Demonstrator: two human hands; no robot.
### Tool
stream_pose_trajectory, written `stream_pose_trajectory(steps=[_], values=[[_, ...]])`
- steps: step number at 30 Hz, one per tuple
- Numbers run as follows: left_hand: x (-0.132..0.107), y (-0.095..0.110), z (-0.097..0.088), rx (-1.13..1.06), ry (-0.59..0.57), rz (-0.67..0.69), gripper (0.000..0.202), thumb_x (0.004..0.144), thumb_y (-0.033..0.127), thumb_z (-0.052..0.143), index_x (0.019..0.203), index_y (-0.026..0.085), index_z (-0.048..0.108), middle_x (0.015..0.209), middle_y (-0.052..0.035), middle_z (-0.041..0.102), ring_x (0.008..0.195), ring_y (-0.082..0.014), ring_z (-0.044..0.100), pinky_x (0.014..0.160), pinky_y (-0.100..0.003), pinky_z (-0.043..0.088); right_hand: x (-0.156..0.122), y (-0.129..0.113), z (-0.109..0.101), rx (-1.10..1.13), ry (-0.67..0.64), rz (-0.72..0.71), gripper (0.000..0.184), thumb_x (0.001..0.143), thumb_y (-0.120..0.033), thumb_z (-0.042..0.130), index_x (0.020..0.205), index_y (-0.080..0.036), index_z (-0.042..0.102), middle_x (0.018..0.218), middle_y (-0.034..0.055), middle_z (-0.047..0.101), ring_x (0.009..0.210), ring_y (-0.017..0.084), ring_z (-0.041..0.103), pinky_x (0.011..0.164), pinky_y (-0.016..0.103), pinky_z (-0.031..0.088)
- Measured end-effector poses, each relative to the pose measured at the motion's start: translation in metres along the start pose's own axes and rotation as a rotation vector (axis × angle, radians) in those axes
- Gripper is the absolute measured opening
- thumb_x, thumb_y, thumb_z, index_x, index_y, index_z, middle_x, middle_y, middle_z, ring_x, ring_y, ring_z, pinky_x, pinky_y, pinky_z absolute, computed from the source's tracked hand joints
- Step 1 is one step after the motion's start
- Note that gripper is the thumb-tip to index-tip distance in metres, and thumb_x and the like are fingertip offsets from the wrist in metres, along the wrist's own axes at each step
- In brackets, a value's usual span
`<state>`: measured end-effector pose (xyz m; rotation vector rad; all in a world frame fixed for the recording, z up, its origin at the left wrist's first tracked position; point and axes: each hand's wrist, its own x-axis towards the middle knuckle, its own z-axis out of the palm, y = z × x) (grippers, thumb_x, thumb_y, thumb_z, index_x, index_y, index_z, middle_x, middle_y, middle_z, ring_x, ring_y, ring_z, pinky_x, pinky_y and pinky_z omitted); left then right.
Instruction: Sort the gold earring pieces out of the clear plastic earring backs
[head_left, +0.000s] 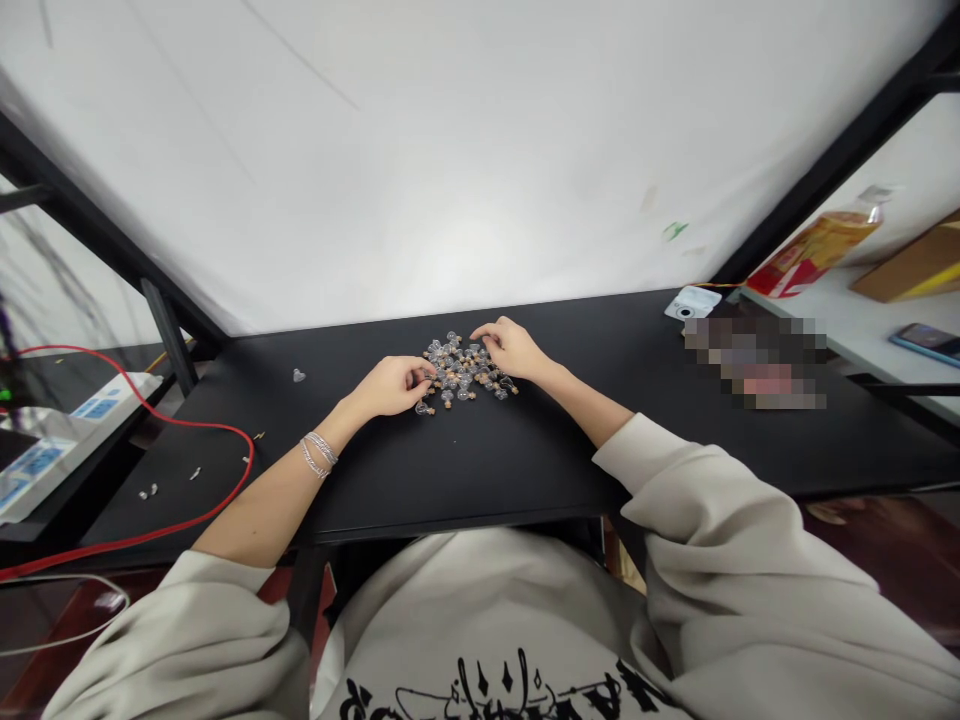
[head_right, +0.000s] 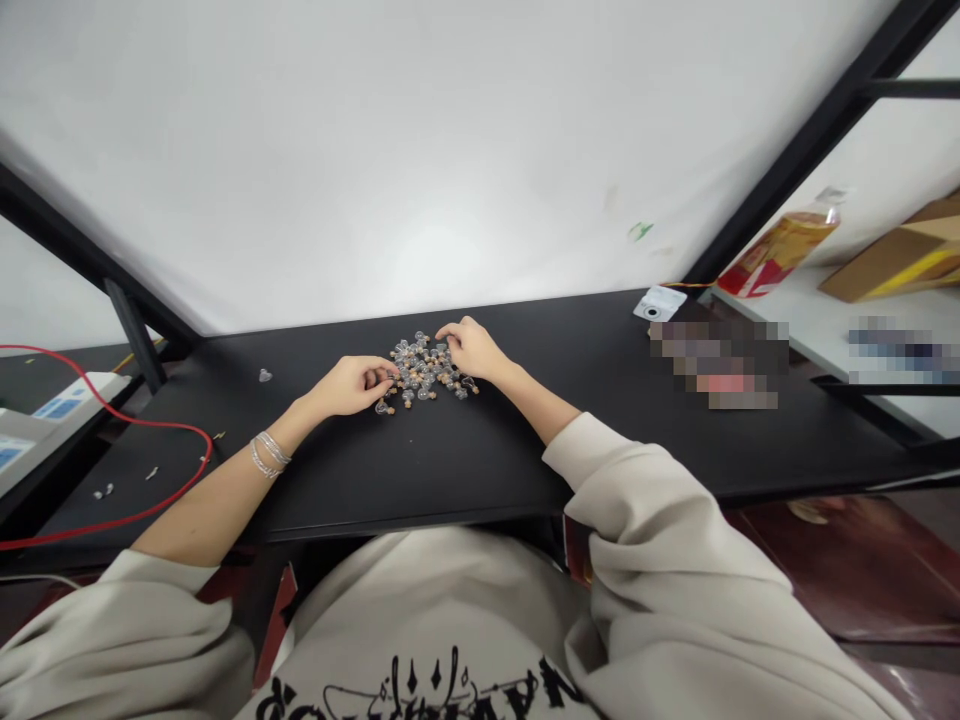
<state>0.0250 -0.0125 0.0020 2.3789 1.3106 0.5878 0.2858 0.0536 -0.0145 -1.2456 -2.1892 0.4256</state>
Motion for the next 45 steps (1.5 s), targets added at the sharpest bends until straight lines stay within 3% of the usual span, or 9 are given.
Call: stream_pose_trajectory(steps=[5, 9, 16, 19, 23, 30, 37, 41, 45], values=[[0.0, 0.0, 0.0, 0.0, 0.005, 0.015, 0.028, 0.078, 0.024, 0.057, 0.102, 0.017, 0.07, 0.075, 0.0004, 0.07, 0.054, -0.0101, 0.057, 0.061, -0.023, 0.046, 0.0, 0.008, -0.002, -0.031, -0.083, -0.018, 0.035, 0.09, -0.017, 0.044, 0.11, -0.015, 0.073, 0.084, 0.0079, 0.064, 0.081, 0.018, 0.053, 0.084, 0.03, 0.043], [0.0, 0.0, 0.0, 0.002, 0.013, 0.014, 0.027, 0.078, 0.023, 0.057, 0.101, 0.017, 0.07, 0.074, 0.0007, 0.069, 0.053, -0.01, 0.056, 0.061, -0.023, 0.045, 0.002, 0.005, -0.001, -0.042, -0.056, -0.042, 0.036, 0.092, -0.019, 0.043, 0.112, -0.014, 0.072, 0.079, 0.0081, 0.063, 0.09, 0.021, 0.052, 0.086, 0.032, 0.041], [0.0, 0.003, 0.0, -0.015, 0.019, 0.011, 0.023, 0.08, 0.025, 0.057, 0.097, 0.017, 0.07, 0.072, 0.0012, 0.068, 0.053, -0.0096, 0.056, 0.059, -0.022, 0.044, 0.004, -0.029, 0.013, -0.096, -0.115, -0.135, 0.038, 0.098, -0.033, 0.041, 0.124, -0.026, 0.068, 0.116, 0.0132, 0.056, 0.107, 0.026, 0.046, 0.096, 0.042, 0.033], [0.0, 0.003, -0.001, -0.013, 0.016, 0.014, 0.023, 0.08, 0.024, 0.056, 0.096, 0.018, 0.071, 0.071, 0.0016, 0.067, 0.052, -0.0092, 0.056, 0.058, -0.022, 0.044, 0.003, -0.038, 0.015, -0.102, -0.132, -0.17, 0.035, 0.097, -0.036, 0.045, 0.12, -0.027, 0.07, 0.117, 0.0124, 0.056, 0.106, 0.026, 0.046, 0.094, 0.042, 0.032], [0.001, 0.003, -0.001, -0.012, 0.014, 0.013, 0.024, 0.079, 0.023, 0.056, 0.097, 0.018, 0.071, 0.072, 0.0013, 0.068, 0.053, -0.0094, 0.056, 0.059, -0.022, 0.045, 0.003, -0.035, 0.013, -0.074, -0.037, -0.113, 0.028, 0.094, -0.03, 0.049, 0.102, -0.021, 0.074, 0.111, 0.0116, 0.059, 0.102, 0.024, 0.049, 0.093, 0.041, 0.033], [-0.001, 0.004, -0.002, -0.04, 0.032, -0.005, 0.022, 0.079, 0.021, 0.055, 0.093, 0.017, 0.072, 0.071, 0.0006, 0.069, 0.053, -0.0096, 0.055, 0.059, -0.022, 0.045, 0.035, -0.037, 0.018, -0.069, -0.062, -0.102, 0.031, 0.093, -0.03, 0.049, 0.114, -0.023, 0.072, 0.123, 0.0129, 0.059, 0.116, 0.029, 0.051, 0.1, 0.048, 0.034], [0.001, -0.002, -0.004, -0.032, 0.203, -0.034, 0.023, 0.08, 0.023, 0.059, 0.097, 0.016, 0.072, 0.07, -0.0006, 0.069, 0.055, -0.0101, 0.055, 0.062, -0.023, 0.047, 0.061, -0.042, 0.027, -0.15, -0.249, -0.087, 0.022, 0.089, -0.027, 0.059, 0.099, -0.022, 0.078, 0.117, 0.0095, 0.069, 0.114, 0.027, 0.057, 0.101, 0.05, 0.034], [0.004, -0.015, -0.006, -0.041, 0.343, -0.097, 0.022, 0.079, 0.026, 0.063, 0.097, 0.015, 0.071, 0.077, -0.0029, 0.072, 0.057, -0.0109, 0.058, 0.063, -0.024, 0.048, 0.057, -0.042, 0.021, -0.04, -0.138, -0.058, 0.016, 0.082, -0.023, 0.067, 0.095, -0.02, 0.077, 0.11, 0.008, 0.072, 0.104, 0.024, 0.062, 0.1, 0.046, 0.039], [0.005, -0.018, -0.008, -0.089, 0.428, -0.149, 0.02, 0.08, 0.033, 0.067, 0.091, 0.016, 0.071, 0.074, -0.0035, 0.072, 0.059, -0.0124, 0.06, 0.06, -0.024, 0.048, 0.05, -0.053, 0.007, 0.249, -0.018, 0.03, 0.018, 0.079, -0.021, 0.07, 0.094, -0.013, 0.074, 0.092, 0.009, 0.074, 0.083, 0.018, 0.066, 0.083, 0.034, 0.051]])
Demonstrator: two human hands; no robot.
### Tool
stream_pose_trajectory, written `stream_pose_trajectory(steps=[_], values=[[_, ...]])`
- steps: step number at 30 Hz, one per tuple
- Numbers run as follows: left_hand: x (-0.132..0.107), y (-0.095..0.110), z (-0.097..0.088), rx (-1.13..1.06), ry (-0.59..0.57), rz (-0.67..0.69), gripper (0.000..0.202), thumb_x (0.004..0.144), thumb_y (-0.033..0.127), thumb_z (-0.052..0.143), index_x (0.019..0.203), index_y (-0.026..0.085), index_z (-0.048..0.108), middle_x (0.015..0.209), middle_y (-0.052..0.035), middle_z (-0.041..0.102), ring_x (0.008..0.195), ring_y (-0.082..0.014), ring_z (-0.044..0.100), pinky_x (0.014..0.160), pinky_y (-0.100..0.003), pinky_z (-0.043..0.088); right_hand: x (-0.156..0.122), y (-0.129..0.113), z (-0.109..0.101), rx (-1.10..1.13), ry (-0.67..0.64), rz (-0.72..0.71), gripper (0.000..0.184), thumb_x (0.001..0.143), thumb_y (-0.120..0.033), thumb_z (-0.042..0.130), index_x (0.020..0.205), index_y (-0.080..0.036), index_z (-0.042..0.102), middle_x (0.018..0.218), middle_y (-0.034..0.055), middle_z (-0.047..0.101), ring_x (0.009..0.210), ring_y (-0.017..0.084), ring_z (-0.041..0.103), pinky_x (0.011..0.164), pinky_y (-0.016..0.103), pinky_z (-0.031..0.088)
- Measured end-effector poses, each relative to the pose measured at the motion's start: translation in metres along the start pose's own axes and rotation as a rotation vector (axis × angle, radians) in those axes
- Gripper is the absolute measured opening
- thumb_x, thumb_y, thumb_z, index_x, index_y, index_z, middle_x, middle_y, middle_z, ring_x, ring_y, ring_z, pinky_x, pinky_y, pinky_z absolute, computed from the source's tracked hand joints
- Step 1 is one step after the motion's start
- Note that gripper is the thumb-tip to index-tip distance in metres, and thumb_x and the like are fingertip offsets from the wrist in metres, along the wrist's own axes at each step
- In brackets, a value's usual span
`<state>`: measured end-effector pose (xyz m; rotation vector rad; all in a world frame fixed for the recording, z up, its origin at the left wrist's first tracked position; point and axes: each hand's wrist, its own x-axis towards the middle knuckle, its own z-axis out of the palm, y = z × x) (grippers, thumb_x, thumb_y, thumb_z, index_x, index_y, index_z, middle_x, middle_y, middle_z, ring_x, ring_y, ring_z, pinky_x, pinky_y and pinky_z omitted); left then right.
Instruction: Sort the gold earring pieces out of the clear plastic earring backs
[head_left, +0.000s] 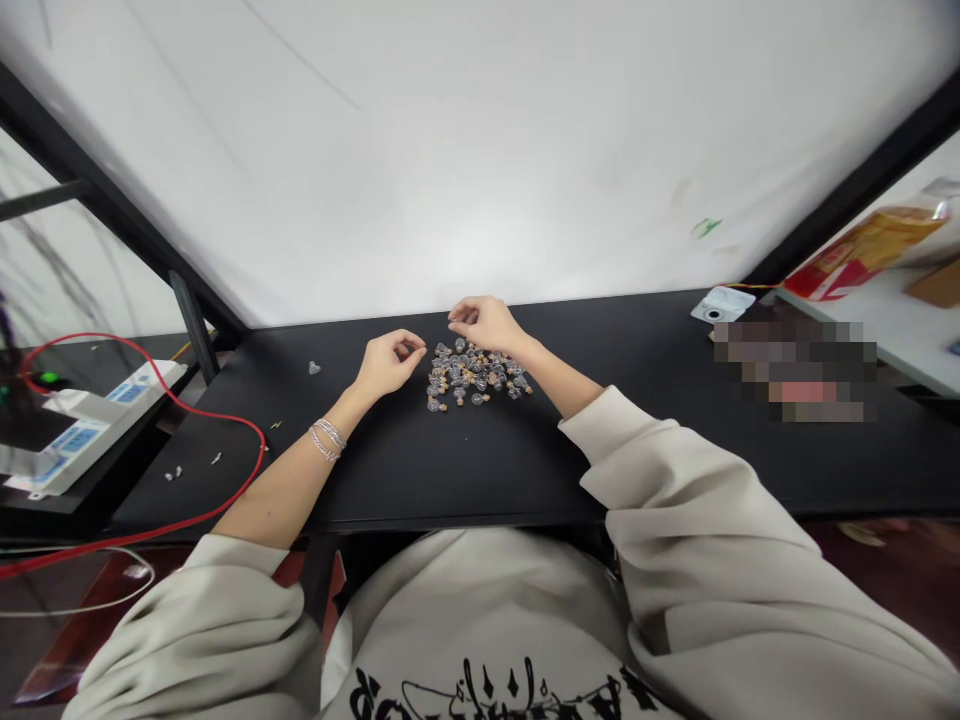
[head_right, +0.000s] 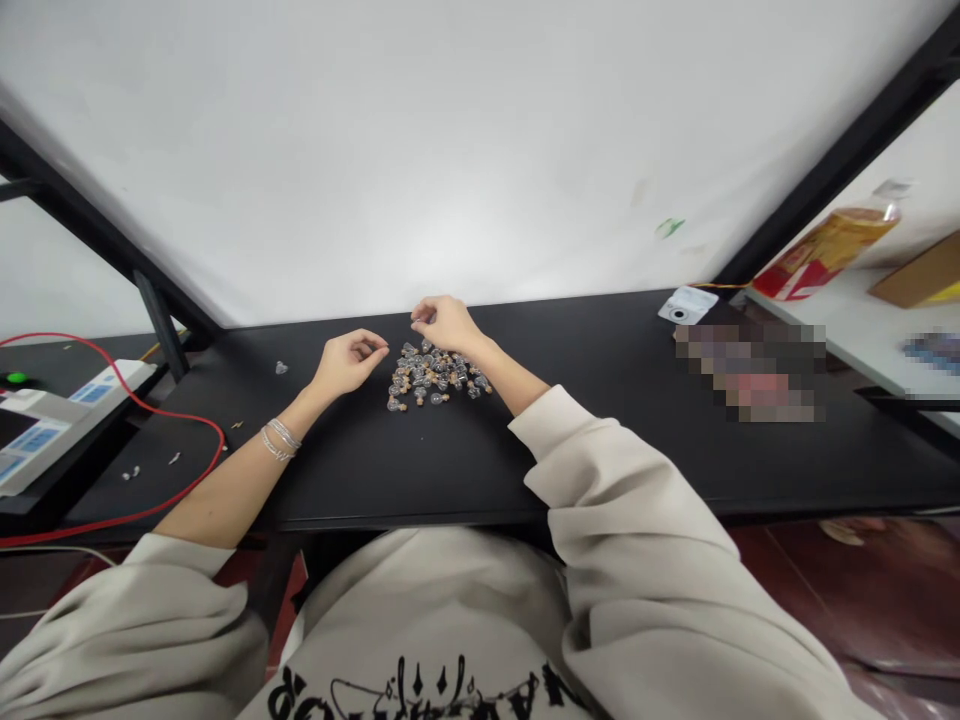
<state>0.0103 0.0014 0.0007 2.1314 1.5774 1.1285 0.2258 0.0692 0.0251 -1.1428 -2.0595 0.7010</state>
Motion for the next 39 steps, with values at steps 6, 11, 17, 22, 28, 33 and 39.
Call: stream_pose_trajectory(steps=[6, 11, 17, 22, 28, 33, 39], values=[[-0.004, 0.012, 0.005, -0.246, -0.006, -0.049, 0.028, 0.079, 0.041, 0.072, 0.09, 0.015, 0.072, 0.066, -0.0039, 0.07, 0.055, -0.014, 0.063, 0.053, -0.024, 0.048, -0.023, -0.012, -0.001, 0.418, -0.126, 0.066, 0.019, 0.068, -0.025, 0.08, 0.082, -0.014, 0.072, 0.08, 0.0073, 0.074, 0.078, 0.018, 0.07, 0.077, 0.032, 0.057], [-0.005, 0.015, 0.009, -0.344, 0.003, -0.056, 0.03, 0.075, 0.042, 0.076, 0.086, 0.014, 0.073, 0.065, -0.0042, 0.07, 0.052, -0.0131, 0.061, 0.052, -0.025, 0.049, -0.035, -0.013, 0.008, 0.519, -0.117, 0.087, 0.021, 0.064, -0.027, 0.083, 0.075, -0.014, 0.071, 0.08, 0.0078, 0.075, 0.079, 0.018, 0.071, 0.078, 0.033, 0.058], [-0.005, 0.013, 0.011, -0.45, 0.024, -0.028, 0.03, 0.074, 0.041, 0.078, 0.084, 0.013, 0.074, 0.078, -0.0081, 0.074, 0.056, -0.0122, 0.06, 0.055, -0.027, 0.051, -0.038, -0.012, 0.01, 0.6, -0.05, 0.129, 0.028, 0.06, -0.032, 0.087, 0.074, -0.014, 0.07, 0.079, 0.0078, 0.074, 0.076, 0.017, 0.07, 0.076, 0.032, 0.057], [-0.006, 0.014, 0.014, -0.47, 0.016, -0.036, 0.031, 0.073, 0.042, 0.079, 0.083, 0.013, 0.075, 0.078, -0.0083, 0.074, 0.054, -0.0118, 0.059, 0.054, -0.027, 0.051, -0.044, -0.009, 0.009, 0.663, -0.007, 0.116, 0.034, 0.058, -0.037, 0.088, 0.074, -0.014, 0.068, 0.08, 0.0075, 0.074, 0.078, 0.017, 0.069, 0.076, 0.032, 0.057], [-0.008, 0.019, 0.016, -0.565, 0.011, -0.067, 0.031, 0.07, 0.041, 0.081, 0.081, 0.012, 0.075, 0.07, -0.0071, 0.073, 0.047, -0.0101, 0.057, 0.044, -0.023, 0.047, -0.05, -0.012, 0.01, 0.709, -0.027, 0.123, 0.034, 0.056, -0.037, 0.089, 0.07, -0.014, 0.067, 0.079, 0.006, 0.073, 0.075, 0.015, 0.068, 0.073, 0.029, 0.054], [-0.009, 0.019, 0.017, -0.63, -0.032, -0.059, 0.029, 0.068, 0.036, 0.084, 0.08, 0.011, 0.074, 0.069, -0.007, 0.072, 0.047, -0.0106, 0.059, 0.038, -0.02, 0.042, -0.053, -0.014, 0.002, 0.734, -0.143, 0.162, 0.031, 0.062, -0.037, 0.086, 0.07, -0.013, 0.068, 0.077, 0.0065, 0.073, 0.068, 0.012, 0.064, 0.066, 0.026, 0.051], [-0.009, 0.021, 0.013, -0.732, -0.184, -0.069, 0.041, 0.066, 0.033, 0.086, 0.098, 0.01, 0.073, 0.077, -0.0088, 0.074, 0.053, -0.0138, 0.064, 0.042, -0.021, 0.048, -0.057, -0.013, 0.003, 0.739, -0.251, 0.116, 0.036, 0.07, -0.044, 0.081, 0.083, -0.014, 0.068, 0.078, 0.0054, 0.072, 0.065, 0.011, 0.063, 0.058, 0.023, 0.047]])
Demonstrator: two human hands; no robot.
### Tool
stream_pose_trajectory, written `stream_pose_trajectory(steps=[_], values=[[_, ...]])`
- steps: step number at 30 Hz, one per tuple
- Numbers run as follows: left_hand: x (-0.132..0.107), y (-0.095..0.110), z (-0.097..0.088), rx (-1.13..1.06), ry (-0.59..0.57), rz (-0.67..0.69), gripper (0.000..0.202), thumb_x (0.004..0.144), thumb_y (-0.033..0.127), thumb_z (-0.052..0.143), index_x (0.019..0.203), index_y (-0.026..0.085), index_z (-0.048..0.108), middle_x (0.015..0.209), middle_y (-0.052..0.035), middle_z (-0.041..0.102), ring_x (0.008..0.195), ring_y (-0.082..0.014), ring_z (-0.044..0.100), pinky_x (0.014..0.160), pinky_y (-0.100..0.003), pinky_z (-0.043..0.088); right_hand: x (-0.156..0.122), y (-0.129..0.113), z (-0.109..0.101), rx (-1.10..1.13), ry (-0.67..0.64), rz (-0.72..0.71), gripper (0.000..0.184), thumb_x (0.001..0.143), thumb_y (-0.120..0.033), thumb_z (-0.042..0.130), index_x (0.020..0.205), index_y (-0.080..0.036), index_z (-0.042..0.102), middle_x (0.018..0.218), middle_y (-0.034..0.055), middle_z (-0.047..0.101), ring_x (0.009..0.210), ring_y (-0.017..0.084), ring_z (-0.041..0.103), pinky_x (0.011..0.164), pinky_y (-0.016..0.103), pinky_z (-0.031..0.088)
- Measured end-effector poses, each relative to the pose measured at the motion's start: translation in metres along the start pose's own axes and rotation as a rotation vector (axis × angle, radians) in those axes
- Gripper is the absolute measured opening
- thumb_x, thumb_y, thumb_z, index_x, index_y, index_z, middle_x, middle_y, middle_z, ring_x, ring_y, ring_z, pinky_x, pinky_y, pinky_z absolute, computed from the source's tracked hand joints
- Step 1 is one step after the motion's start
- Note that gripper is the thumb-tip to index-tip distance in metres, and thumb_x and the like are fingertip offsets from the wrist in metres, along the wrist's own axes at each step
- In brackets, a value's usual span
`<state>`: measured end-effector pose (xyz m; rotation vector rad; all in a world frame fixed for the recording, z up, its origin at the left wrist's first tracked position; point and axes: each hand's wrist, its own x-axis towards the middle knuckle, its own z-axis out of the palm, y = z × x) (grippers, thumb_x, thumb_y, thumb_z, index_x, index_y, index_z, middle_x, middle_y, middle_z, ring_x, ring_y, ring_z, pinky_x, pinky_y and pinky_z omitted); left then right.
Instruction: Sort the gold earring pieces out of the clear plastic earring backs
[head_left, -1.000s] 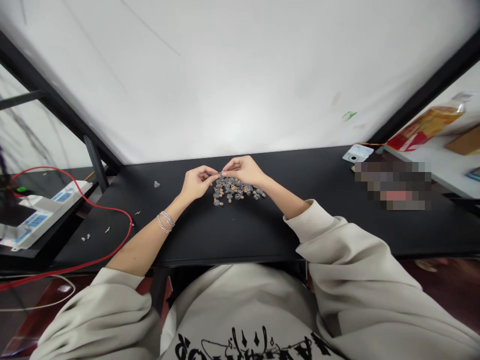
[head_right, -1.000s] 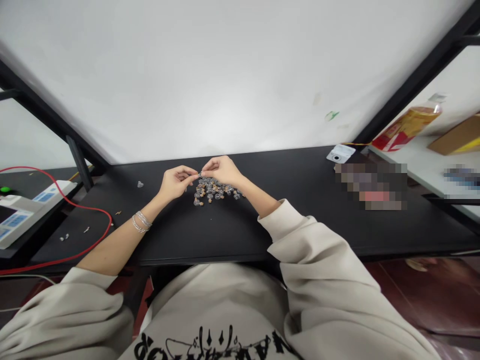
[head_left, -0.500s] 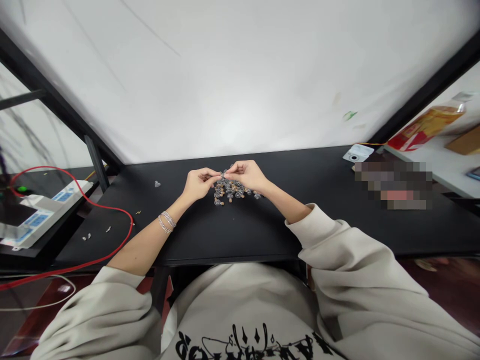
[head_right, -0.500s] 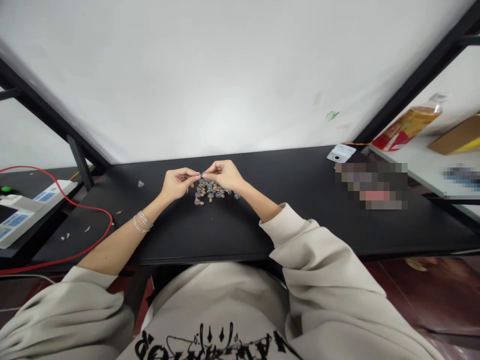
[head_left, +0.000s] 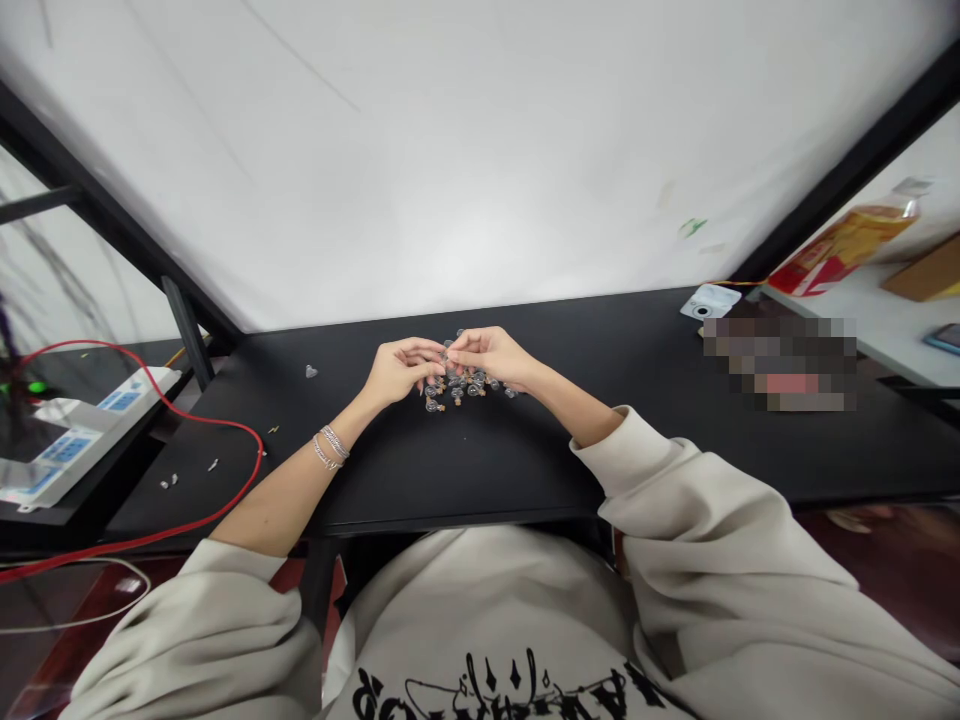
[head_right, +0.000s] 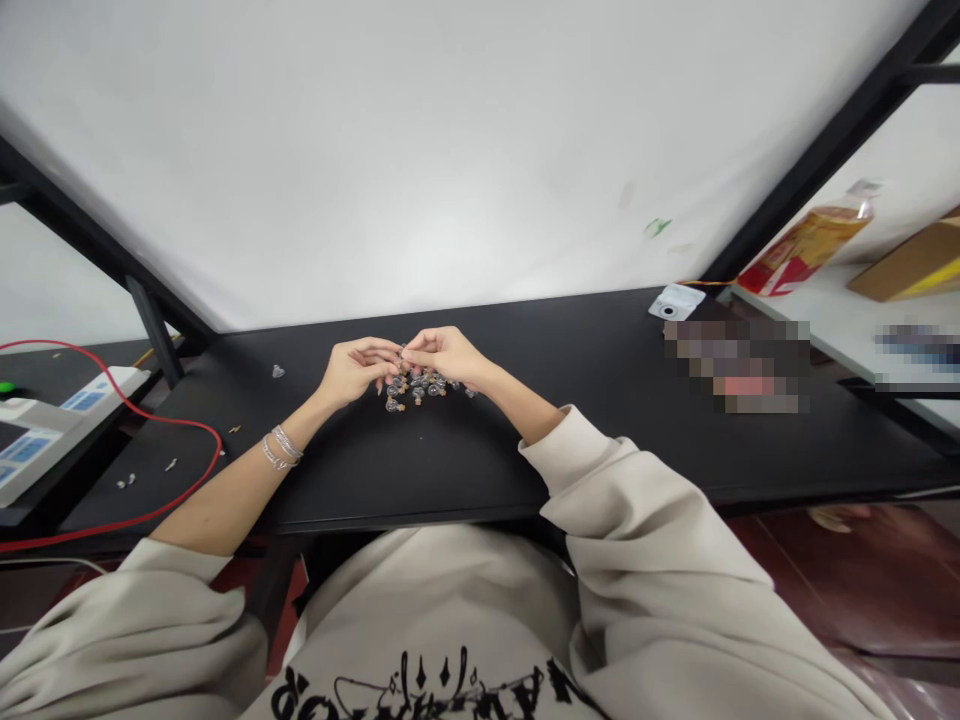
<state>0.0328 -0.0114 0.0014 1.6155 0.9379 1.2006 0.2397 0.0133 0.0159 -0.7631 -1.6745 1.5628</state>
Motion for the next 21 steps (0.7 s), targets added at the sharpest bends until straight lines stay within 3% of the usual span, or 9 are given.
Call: stream_pose_trajectory(steps=[4, 11, 16, 19, 21], values=[[0.0, 0.003, -0.001, -0.006, -0.1, 0.014, 0.062, 0.066, 0.031, 0.087, 0.121, 0.012, 0.067, 0.081, -0.0056, 0.072, 0.056, -0.014, 0.066, 0.045, -0.022, 0.052, -0.001, -0.001, 0.007, 0.045, 0.038, 0.026, 0.044, 0.069, -0.043, 0.082, 0.095, -0.016, 0.059, 0.069, 0.0017, 0.07, 0.062, 0.011, 0.062, 0.053, 0.02, 0.044], [0.0, 0.002, -0.005, 0.128, -0.124, 0.115, 0.043, 0.079, 0.035, 0.078, 0.116, 0.016, 0.072, 0.084, -0.0055, 0.07, 0.058, -0.0117, 0.064, 0.046, -0.021, 0.052, 0.001, 0.003, 0.016, -0.044, 0.113, -0.029, 0.039, 0.075, -0.047, 0.076, 0.086, -0.017, 0.052, 0.068, 0.0013, 0.068, 0.058, 0.01, 0.06, 0.051, 0.02, 0.04], [0.003, -0.007, -0.011, 0.198, -0.092, 0.08, 0.04, 0.08, 0.039, 0.075, 0.11, 0.012, 0.074, 0.076, -0.0048, 0.068, 0.053, -0.0123, 0.062, 0.046, -0.024, 0.053, 0.005, 0.012, 0.008, -0.499, 0.28, -0.236, 0.016, 0.086, -0.031, 0.063, 0.093, -0.016, 0.062, 0.084, 0.0035, 0.071, 0.067, 0.011, 0.061, 0.066, 0.025, 0.047], [0.004, -0.012, -0.013, 0.261, -0.078, 0.134, 0.035, 0.082, 0.038, 0.073, 0.105, 0.012, 0.075, 0.077, -0.0037, 0.065, 0.052, -0.0114, 0.062, 0.053, -0.027, 0.057, 0.009, 0.016, 0.002, -0.786, 0.244, -0.273, 0.018, 0.085, -0.018, 0.06, 0.1, -0.016, 0.068, 0.094, 0.0056, 0.072, 0.077, 0.014, 0.061, 0.076, 0.028, 0.047], [0.005, -0.013, -0.013, 0.26, -0.076, 0.165, 0.032, 0.082, 0.037, 0.073, 0.104, 0.013, 0.076, 0.08, -0.0039, 0.064, 0.055, -0.0117, 0.064, 0.058, -0.028, 0.058, 0.011, 0.018, 0.0, -0.933, 0.202, -0.28, 0.02, 0.084, -0.017, 0.061, 0.103, -0.016, 0.07, 0.096, 0.0076, 0.071, 0.084, 0.017, 0.061, 0.082, 0.031, 0.046]])
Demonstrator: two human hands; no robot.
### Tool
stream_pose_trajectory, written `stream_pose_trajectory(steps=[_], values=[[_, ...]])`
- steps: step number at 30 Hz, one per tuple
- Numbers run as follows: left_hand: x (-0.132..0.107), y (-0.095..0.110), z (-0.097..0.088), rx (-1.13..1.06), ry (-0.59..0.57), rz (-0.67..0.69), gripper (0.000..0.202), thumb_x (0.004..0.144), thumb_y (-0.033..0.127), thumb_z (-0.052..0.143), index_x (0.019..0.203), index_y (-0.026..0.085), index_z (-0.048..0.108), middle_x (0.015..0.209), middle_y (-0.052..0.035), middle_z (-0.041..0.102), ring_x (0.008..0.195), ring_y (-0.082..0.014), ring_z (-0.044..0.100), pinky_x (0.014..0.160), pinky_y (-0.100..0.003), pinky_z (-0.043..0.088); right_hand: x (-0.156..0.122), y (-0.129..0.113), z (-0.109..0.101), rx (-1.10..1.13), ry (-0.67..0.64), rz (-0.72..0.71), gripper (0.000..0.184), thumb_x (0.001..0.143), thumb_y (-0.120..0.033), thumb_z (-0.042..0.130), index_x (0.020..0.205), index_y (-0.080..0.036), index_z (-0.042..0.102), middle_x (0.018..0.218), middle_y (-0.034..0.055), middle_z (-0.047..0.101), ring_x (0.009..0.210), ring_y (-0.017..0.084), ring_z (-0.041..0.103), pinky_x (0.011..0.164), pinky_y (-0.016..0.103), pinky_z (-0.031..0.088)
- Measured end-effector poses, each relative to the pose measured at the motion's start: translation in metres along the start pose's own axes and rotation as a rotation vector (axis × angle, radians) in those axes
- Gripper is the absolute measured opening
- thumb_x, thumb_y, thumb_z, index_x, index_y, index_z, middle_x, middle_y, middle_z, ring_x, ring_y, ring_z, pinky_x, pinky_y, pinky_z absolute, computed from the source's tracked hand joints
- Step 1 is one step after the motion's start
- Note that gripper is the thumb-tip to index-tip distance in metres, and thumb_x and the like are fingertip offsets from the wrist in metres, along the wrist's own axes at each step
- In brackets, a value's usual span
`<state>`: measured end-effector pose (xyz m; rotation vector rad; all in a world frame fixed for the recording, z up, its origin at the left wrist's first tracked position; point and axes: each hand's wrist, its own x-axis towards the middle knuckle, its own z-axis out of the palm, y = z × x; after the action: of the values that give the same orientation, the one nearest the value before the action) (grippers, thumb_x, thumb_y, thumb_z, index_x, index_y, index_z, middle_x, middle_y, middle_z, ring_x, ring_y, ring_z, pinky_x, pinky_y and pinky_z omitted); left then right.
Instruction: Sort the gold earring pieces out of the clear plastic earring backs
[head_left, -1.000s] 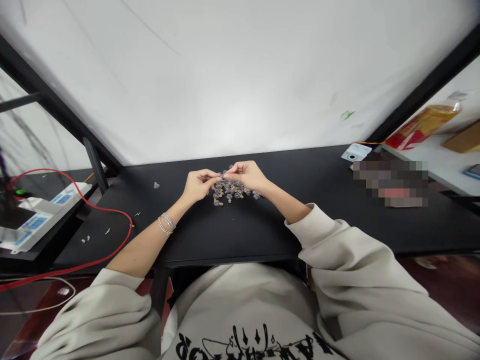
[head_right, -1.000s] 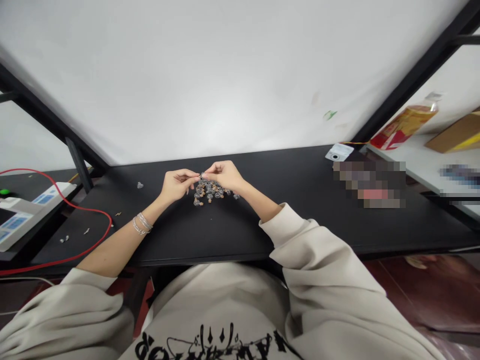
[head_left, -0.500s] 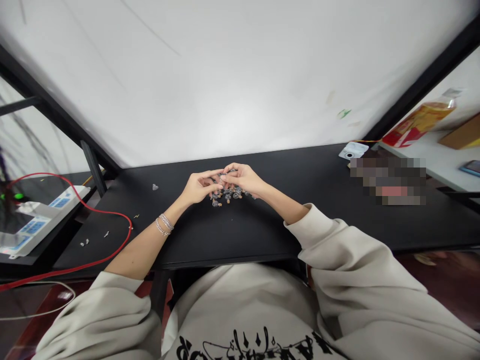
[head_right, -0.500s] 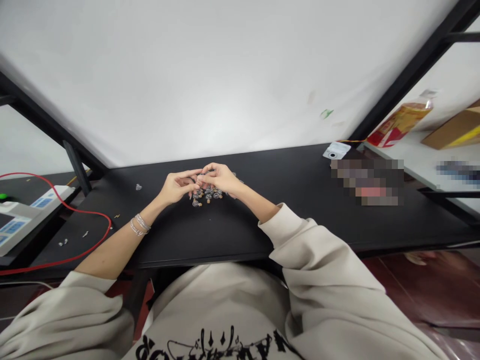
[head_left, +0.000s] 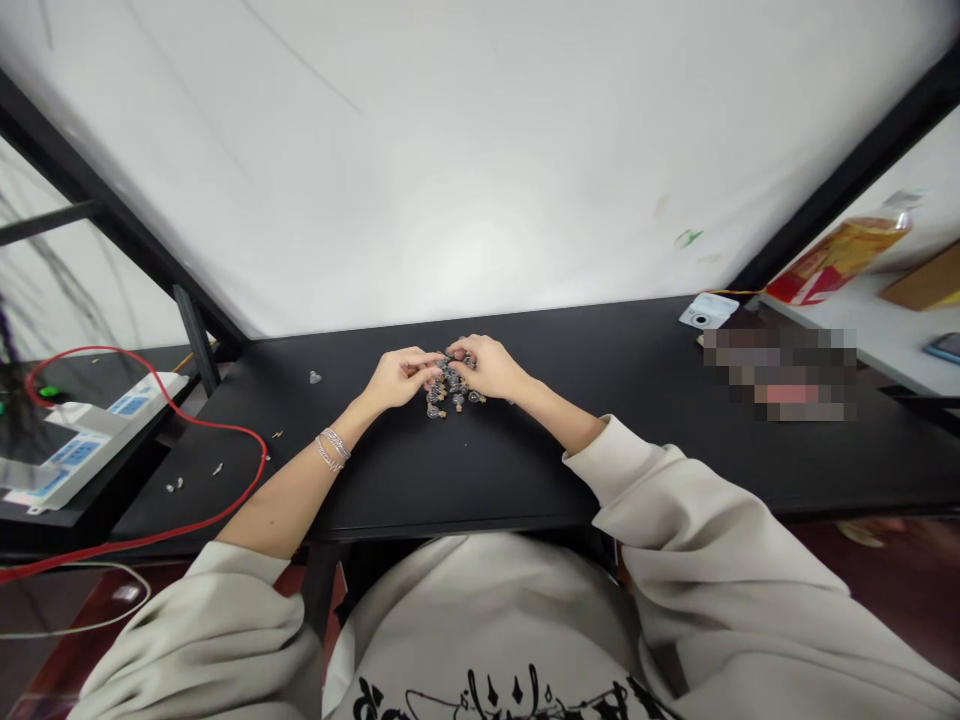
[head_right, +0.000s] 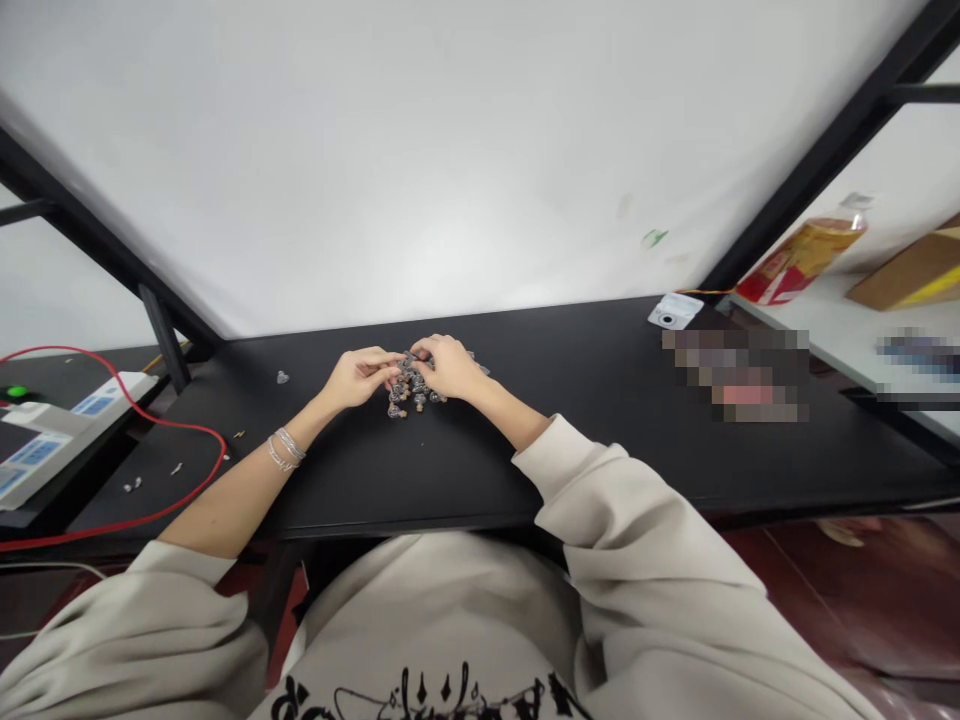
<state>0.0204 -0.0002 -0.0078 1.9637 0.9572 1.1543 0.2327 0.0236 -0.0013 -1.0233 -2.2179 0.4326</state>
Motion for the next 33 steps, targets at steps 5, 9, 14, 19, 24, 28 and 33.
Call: stream_pose_trajectory(steps=[5, 9, 14, 19, 24, 28, 33], values=[[-0.001, 0.004, 0.003, -0.055, -0.007, -0.025, 0.036, 0.077, 0.036, 0.079, 0.103, 0.013, 0.073, 0.079, -0.0045, 0.066, 0.061, -0.0132, 0.065, 0.062, -0.028, 0.058, -0.001, -0.007, 0.004, 0.022, -0.053, -0.045, 0.018, 0.086, -0.021, 0.061, 0.1, -0.017, 0.073, 0.092, 0.0066, 0.072, 0.08, 0.016, 0.061, 0.078, 0.029, 0.044], [-0.002, 0.006, 0.004, -0.112, -0.005, -0.072, 0.041, 0.071, 0.034, 0.083, 0.102, 0.012, 0.067, 0.075, -0.0038, 0.066, 0.063, -0.0131, 0.064, 0.062, -0.026, 0.057, -0.003, -0.017, 0.003, 0.221, -0.06, 0.018, 0.017, 0.086, -0.02, 0.059, 0.093, -0.016, 0.074, 0.09, 0.0048, 0.073, 0.073, 0.013, 0.061, 0.072, 0.026, 0.045], [-0.002, 0.007, 0.006, -0.097, 0.027, -0.016, 0.043, 0.072, 0.03, 0.083, 0.106, 0.013, 0.064, 0.075, -0.0023, 0.064, 0.065, -0.0108, 0.062, 0.064, -0.023, 0.055, -0.003, -0.02, 0.001, 0.432, -0.067, 0.113, 0.024, 0.089, -0.03, 0.056, 0.092, -0.015, 0.074, 0.09, 0.0043, 0.074, 0.077, 0.014, 0.064, 0.073, 0.025, 0.047], [-0.003, 0.012, 0.009, 0.024, 0.067, 0.045, 0.043, 0.072, 0.031, 0.082, 0.107, 0.012, 0.067, 0.074, -0.0031, 0.066, 0.064, -0.0116, 0.063, 0.063, -0.024, 0.056, -0.003, -0.02, 0.003, 0.561, -0.056, 0.174, 0.027, 0.084, -0.037, 0.063, 0.091, -0.014, 0.076, 0.087, 0.0053, 0.074, 0.075, 0.015, 0.065, 0.071, 0.026, 0.049], [-0.004, 0.014, 0.008, 0.201, 0.095, 0.129, 0.035, 0.078, 0.032, 0.077, 0.108, 0.014, 0.07, 0.081, -0.005, 0.068, 0.065, -0.0129, 0.065, 0.065, -0.027, 0.058, -0.002, -0.017, 0.004, 0.617, -0.015, 0.211, 0.031, 0.083, -0.041, 0.064, 0.09, -0.014, 0.075, 0.082, 0.005, 0.073, 0.069, 0.013, 0.063, 0.066, 0.025, 0.048], [-0.003, 0.013, 0.005, 0.252, 0.103, 0.165, 0.032, 0.083, 0.031, 0.072, 0.11, 0.014, 0.069, 0.082, -0.0043, 0.066, 0.069, -0.0138, 0.066, 0.068, -0.027, 0.059, 0.0, -0.012, -0.003, 0.494, 0.046, 0.249, 0.03, 0.088, -0.039, 0.057, 0.087, -0.015, 0.074, 0.082, 0.0045, 0.073, 0.065, 0.012, 0.06, 0.064, 0.025, 0.045], [-0.002, 0.012, 0.002, 0.255, 0.085, 0.159, 0.029, 0.085, 0.03, 0.068, 0.11, 0.013, 0.068, 0.084, -0.0042, 0.064, 0.068, -0.0128, 0.065, 0.069, -0.027, 0.059, 0.0, -0.007, -0.007, 0.133, 0.058, 0.15, 0.02, 0.086, -0.02, 0.058, 0.097, -0.016, 0.075, 0.096, 0.0071, 0.074, 0.08, 0.016, 0.064, 0.079, 0.029, 0.047]])
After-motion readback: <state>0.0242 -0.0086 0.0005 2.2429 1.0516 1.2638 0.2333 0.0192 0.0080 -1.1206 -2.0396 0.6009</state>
